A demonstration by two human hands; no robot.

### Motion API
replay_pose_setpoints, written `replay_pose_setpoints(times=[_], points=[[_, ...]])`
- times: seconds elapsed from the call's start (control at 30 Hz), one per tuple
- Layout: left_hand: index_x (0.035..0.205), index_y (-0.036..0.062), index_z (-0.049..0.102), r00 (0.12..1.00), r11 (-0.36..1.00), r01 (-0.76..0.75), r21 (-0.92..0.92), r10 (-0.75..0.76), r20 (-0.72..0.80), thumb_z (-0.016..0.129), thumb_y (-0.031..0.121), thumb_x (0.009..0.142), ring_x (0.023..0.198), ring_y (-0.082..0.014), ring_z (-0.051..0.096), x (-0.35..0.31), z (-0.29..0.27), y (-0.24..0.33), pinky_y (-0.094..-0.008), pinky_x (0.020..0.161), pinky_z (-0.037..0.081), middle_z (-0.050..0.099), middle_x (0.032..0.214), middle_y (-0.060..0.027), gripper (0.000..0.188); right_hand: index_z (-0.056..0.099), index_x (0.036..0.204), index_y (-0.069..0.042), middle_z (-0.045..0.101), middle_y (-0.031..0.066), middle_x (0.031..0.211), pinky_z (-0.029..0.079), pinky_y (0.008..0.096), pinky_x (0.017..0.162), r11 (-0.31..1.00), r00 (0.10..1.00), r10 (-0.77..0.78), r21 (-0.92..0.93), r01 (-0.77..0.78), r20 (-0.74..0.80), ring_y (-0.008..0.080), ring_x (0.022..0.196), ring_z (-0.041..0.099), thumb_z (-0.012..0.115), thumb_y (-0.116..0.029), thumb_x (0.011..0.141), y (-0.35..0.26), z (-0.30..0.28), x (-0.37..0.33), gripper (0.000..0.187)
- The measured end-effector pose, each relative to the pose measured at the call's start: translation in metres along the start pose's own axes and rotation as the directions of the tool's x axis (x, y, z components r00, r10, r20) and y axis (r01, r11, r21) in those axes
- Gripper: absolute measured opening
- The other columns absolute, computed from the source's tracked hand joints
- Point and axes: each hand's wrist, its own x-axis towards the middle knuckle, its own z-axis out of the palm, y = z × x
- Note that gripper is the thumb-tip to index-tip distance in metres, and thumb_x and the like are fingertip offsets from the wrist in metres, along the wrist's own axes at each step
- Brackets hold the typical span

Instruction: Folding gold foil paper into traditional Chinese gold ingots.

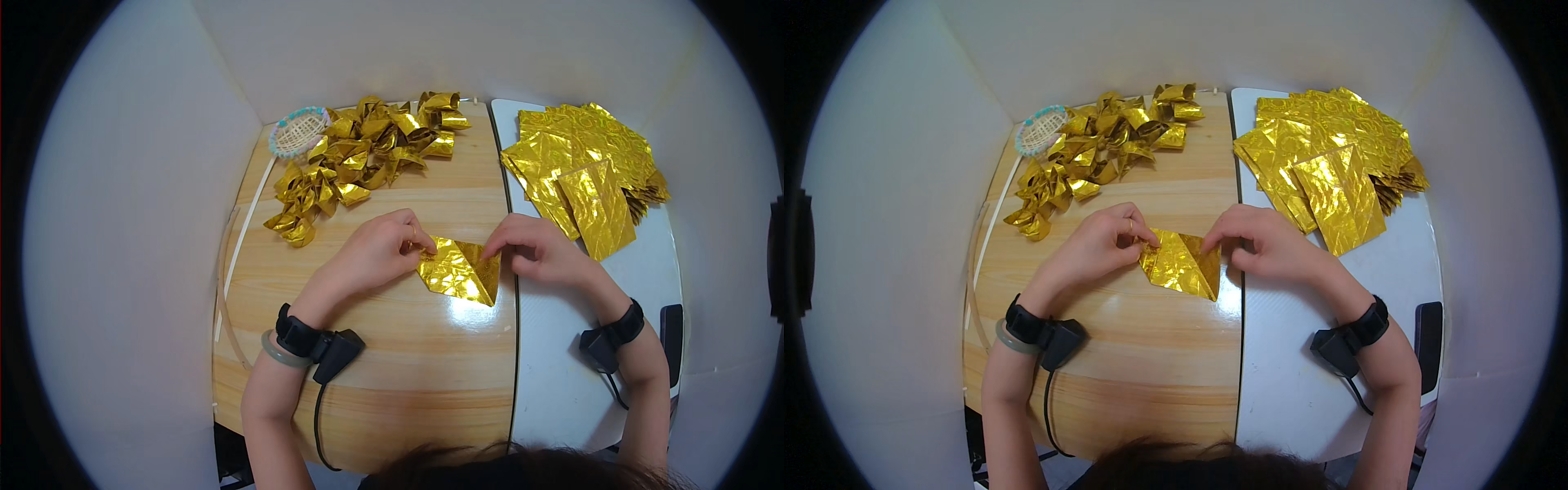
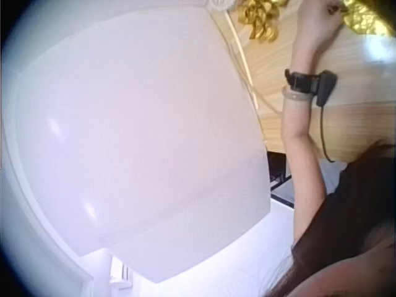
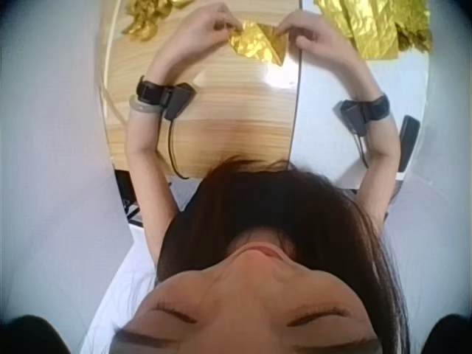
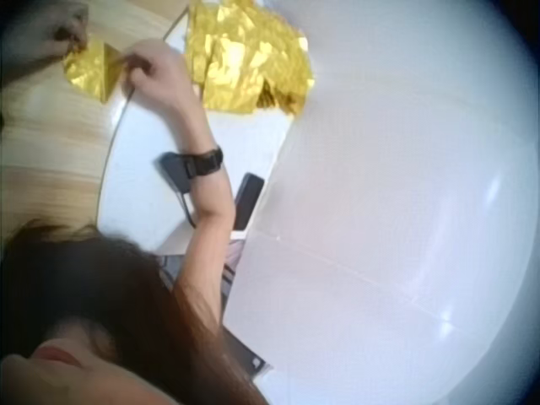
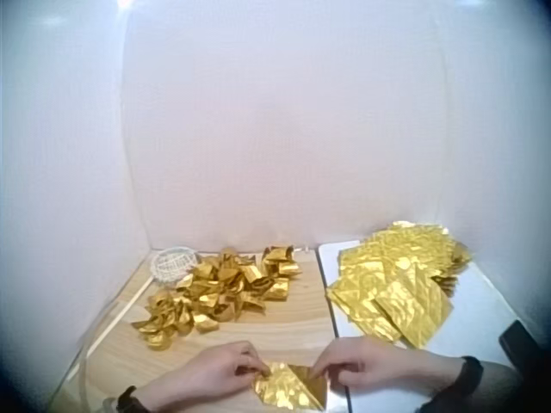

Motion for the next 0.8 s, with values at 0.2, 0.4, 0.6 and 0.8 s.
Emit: replay_pose_setpoints(times=[0.2,0.4,0.6,0.8], points=[[0.097,0.0058,0.065,0.997,0.998,0.027,0.061,-0.031,0.066,0.078,0.014,0.066,0.085,-0.0210,0.056,-0.001,-0.005,0.011,-0.0293,0.074,0.047,0.055,0.093,-0.0071,0.034,0.064,0.081,-0.009,0.058,0.0037,0.091,0.044,0.0330,0.081,0.927,0.960,-0.273,-0.287,0.244,-0.066,0.0226,0.094,0.053,0.068,-0.004,0.064,-0.007,0.002,0.005,0.018],[0.100,0.0075,0.061,0.999,0.994,0.016,0.108,-0.020,0.040,0.080,0.018,0.065,0.087,-0.0223,0.056,-0.001,-0.002,0.009,-0.0310,0.076,0.047,0.054,0.095,-0.0077,0.041,0.064,0.080,-0.009,0.059,0.0034,0.084,0.046,0.0341,0.075,0.948,0.983,-0.182,-0.270,0.168,-0.026,0.0233,0.087,0.055,0.072,-0.020,0.073,0.006,0.007,0.004,0.015],[0.097,0.0089,0.058,0.998,0.984,0.040,0.174,-0.048,0.041,0.081,0.025,0.063,0.087,-0.0242,0.055,0.000,-0.001,0.016,-0.0330,0.075,0.047,0.053,0.095,-0.0087,0.044,0.062,0.094,-0.009,0.059,0.0046,0.078,0.047,0.0319,0.066,0.950,0.976,0.029,-0.299,-0.093,-0.214,0.0210,0.075,0.057,0.069,-0.022,0.080,0.001,0.028,0.010,0.020],[0.092,0.0089,0.055,0.997,0.980,-0.030,0.195,0.014,0.081,0.078,0.027,0.067,0.088,-0.0252,0.052,-0.001,0.000,0.010,-0.0342,0.073,0.044,0.051,0.092,-0.0079,0.037,0.057,0.101,-0.009,0.058,0.0044,0.081,0.048,0.0316,0.067,0.910,0.969,-0.021,-0.406,-0.084,-0.246,0.0207,0.076,0.059,0.069,-0.019,0.080,0.003,0.033,0.012,0.027]])
